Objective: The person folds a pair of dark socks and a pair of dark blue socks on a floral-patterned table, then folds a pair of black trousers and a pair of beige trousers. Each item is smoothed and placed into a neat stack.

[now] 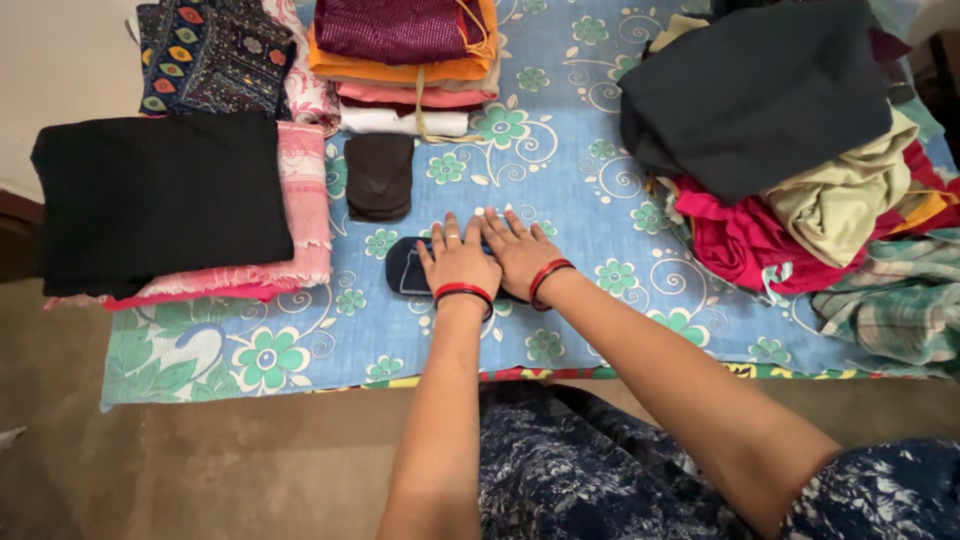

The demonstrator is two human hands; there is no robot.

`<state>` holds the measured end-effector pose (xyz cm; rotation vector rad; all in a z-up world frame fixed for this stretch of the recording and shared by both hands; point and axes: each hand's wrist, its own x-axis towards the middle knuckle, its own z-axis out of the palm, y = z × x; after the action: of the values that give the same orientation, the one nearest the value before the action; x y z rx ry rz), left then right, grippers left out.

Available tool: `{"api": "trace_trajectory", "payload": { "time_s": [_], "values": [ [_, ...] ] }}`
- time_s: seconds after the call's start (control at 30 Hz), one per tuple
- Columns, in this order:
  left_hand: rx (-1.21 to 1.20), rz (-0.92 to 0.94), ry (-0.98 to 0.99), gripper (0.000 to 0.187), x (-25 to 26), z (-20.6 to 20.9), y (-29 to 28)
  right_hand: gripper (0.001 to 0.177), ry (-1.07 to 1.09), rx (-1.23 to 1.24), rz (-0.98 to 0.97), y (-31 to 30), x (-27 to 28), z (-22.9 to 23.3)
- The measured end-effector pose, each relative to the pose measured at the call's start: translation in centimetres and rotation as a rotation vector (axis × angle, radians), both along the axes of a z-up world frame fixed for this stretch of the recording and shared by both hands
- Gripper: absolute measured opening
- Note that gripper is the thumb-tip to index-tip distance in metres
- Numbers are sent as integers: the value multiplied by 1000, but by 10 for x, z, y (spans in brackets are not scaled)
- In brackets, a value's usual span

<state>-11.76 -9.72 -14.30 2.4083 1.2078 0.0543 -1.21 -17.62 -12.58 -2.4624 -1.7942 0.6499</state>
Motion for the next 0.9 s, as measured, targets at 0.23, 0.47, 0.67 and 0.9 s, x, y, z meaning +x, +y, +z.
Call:
{"api": "trace_trajectory", "payload": {
  "time_s": [0.23, 0.47, 0.67, 0.9],
  "values": [
    [125, 6, -122, 67, -15, -14, -43, 70, -98, 49, 28, -35, -12, 2],
    [83, 41, -99, 68, -17, -15, -57, 66, -84, 25, 3, -50, -14, -2],
    [16, -6, -79, 71, -24, -20, -57, 68, -79, 5, 7, -56, -11, -7],
    [-159, -40, 26, 74, -19, -17, -40, 70, -124, -69, 46, -46, -9, -4]
  ]
}}
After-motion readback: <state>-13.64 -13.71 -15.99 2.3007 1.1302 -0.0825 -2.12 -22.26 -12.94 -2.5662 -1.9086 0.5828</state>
